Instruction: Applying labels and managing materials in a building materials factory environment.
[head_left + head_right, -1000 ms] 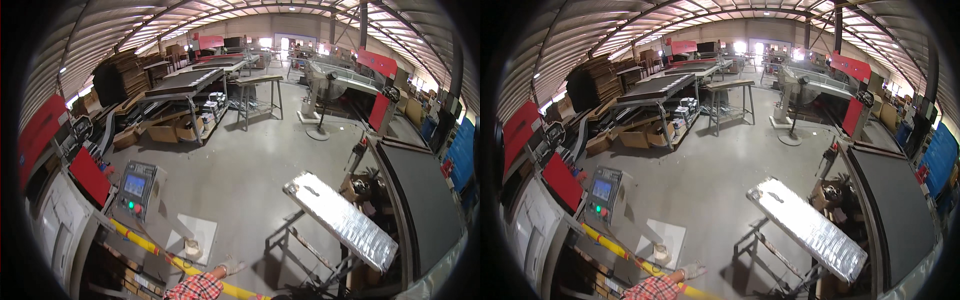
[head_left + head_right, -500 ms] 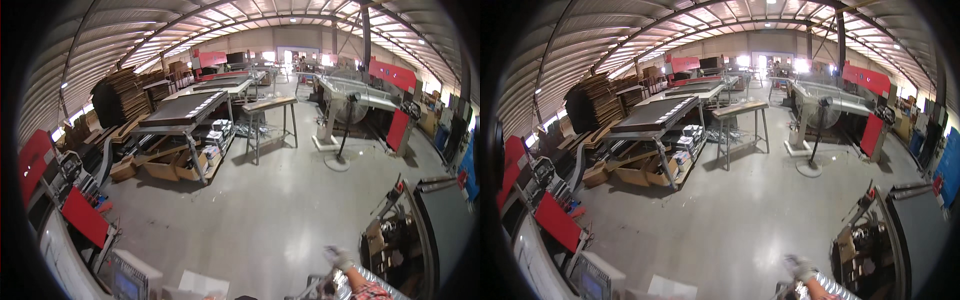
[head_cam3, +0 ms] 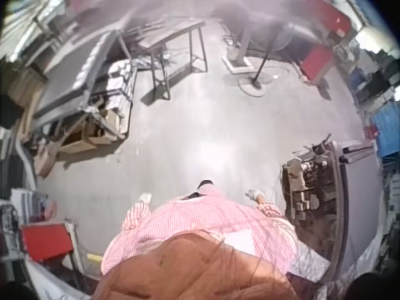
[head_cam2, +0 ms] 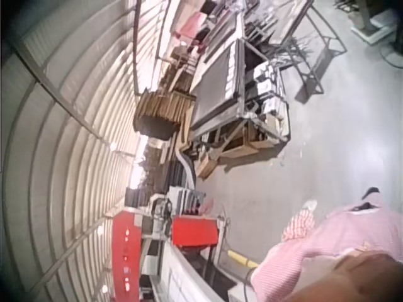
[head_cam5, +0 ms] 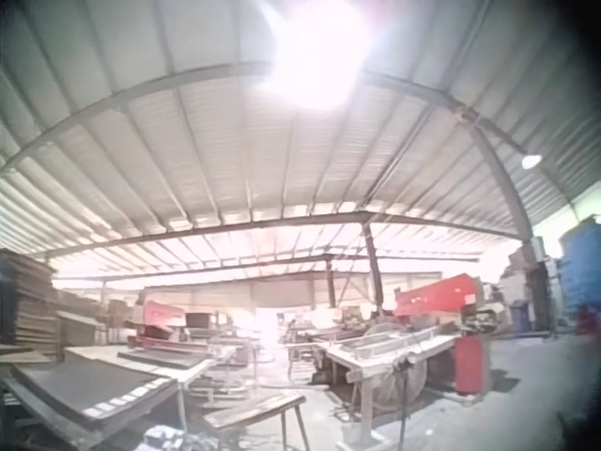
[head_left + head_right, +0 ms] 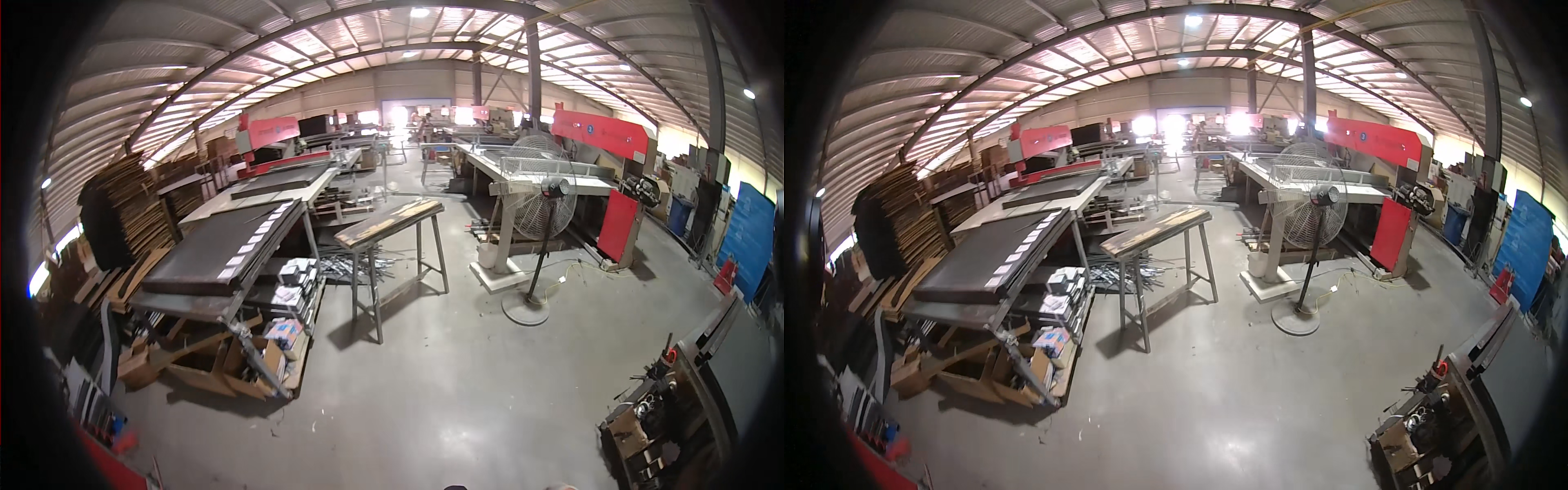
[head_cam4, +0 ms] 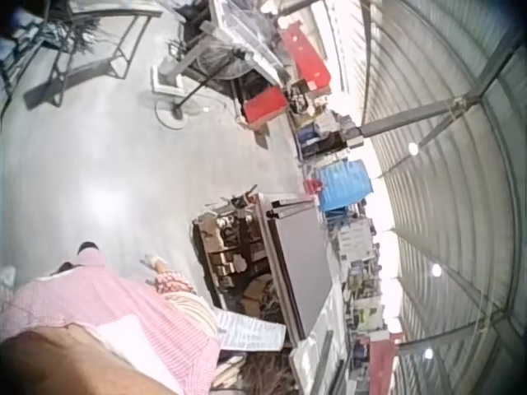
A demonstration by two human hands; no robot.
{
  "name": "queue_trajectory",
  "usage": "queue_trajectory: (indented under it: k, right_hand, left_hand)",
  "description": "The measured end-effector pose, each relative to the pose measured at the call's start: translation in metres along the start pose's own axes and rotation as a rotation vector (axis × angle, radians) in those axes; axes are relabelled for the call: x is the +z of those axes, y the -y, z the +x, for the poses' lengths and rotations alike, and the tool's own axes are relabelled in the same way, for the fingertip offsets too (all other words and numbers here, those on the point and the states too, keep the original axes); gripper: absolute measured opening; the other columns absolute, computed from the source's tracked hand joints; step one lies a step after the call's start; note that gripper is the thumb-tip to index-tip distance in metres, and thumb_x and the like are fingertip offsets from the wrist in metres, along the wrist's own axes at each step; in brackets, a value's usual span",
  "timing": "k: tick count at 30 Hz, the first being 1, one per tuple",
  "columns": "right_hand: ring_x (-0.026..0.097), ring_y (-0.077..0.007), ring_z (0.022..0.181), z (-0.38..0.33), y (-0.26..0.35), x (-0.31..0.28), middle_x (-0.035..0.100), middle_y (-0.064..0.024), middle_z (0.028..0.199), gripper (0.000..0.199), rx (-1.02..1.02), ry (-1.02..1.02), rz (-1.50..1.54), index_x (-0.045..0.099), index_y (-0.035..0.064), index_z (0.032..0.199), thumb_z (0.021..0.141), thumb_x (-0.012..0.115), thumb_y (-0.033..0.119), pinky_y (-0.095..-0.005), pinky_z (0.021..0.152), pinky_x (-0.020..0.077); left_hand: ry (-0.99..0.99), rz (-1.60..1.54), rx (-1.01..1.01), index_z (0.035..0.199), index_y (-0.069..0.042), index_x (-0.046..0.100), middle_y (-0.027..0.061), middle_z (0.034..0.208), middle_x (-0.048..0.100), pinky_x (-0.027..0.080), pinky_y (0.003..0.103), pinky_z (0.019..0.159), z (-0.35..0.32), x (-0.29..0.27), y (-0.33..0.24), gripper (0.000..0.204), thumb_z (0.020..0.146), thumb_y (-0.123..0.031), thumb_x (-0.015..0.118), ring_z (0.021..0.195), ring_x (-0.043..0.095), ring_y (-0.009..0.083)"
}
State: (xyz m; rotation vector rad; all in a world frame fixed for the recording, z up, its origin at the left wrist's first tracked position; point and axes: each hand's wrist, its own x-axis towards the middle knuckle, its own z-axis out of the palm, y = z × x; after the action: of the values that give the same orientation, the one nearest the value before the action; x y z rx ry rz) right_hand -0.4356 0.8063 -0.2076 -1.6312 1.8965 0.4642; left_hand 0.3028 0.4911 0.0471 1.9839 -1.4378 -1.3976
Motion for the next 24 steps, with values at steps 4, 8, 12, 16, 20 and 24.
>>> queue_trajectory:
  k: [4,8,12,16,20,24]
  right_hand:
    - [0.048,-0.0291,0.113,-0.071,0.097,-0.117,0.053,-0.0136,0.122,0.053,0.428,0.400,0.326,0.052,0.0058,0.122,0.088,0.050,0.046,-0.0376,0.096,0.0375]
    - [0.055,-0.0305,0.100,0.029,0.134,-0.209,0.059,-0.0140,0.110,0.046,0.395,0.404,0.290,0.057,0.0060,0.113,0.087,0.051,0.043,-0.0381,0.087,0.0429]
    - [0.063,-0.0319,0.087,0.245,0.166,-0.333,0.066,-0.0143,0.097,0.040,0.055,0.171,-0.135,0.062,0.0061,0.104,0.086,0.052,0.040,-0.0386,0.078,0.0482]
    - [0.061,-0.0228,0.083,0.309,0.342,-0.614,0.065,-0.0131,0.091,0.039,-0.007,-0.275,0.618,0.063,0.0033,0.102,0.086,0.055,0.038,-0.0338,0.077,0.0475]
    - [0.059,-0.0115,0.073,0.367,0.395,-0.696,0.064,-0.0045,0.078,0.037,-0.164,-0.491,1.437,0.063,-0.0014,0.102,0.087,0.059,0.033,-0.0262,0.067,0.0472]
    - [0.062,-0.0188,0.084,0.415,0.389,-0.663,0.067,-0.0093,0.094,0.040,0.137,-0.164,0.687,0.062,0.0029,0.108,0.087,0.058,0.036,-0.0292,0.077,0.0484]
  left_hand:
    - [-0.105,-0.043,0.107,0.119,-0.002,0.054,0.0142,0.112,0.061,0.042,0.039,0.094,0.109,-0.053,-0.081,0.042,0.089,-0.030,0.053,0.107,0.055,0.0273]
    - [-0.006,-0.106,0.084,0.119,-0.002,0.054,0.0143,0.113,0.060,0.041,0.039,0.095,0.208,-0.049,-0.116,0.040,0.089,-0.028,0.054,0.108,0.054,0.0280]
    - [0.193,-0.162,0.025,0.119,-0.001,0.054,0.0144,0.114,0.060,0.041,0.038,0.097,0.286,-0.024,-0.139,0.039,0.089,-0.025,0.055,0.110,0.053,0.0287]
    - [0.140,-0.376,-0.109,0.119,-0.002,0.055,0.0130,0.115,0.060,0.042,0.040,0.095,0.359,-0.061,-0.137,0.045,0.089,-0.034,0.052,0.110,0.054,0.0270]
    - [0.060,-0.527,-0.254,0.108,0.004,0.056,0.0147,0.105,0.060,0.049,0.035,0.080,0.452,-0.122,-0.211,0.045,0.087,-0.035,0.057,0.096,0.060,0.0244]
    - [0.117,-0.640,-0.116,0.137,-0.002,0.035,0.0144,0.140,0.039,0.031,0.042,0.105,0.555,-0.167,-0.321,0.079,0.082,-0.054,0.057,0.131,0.034,0.0271]
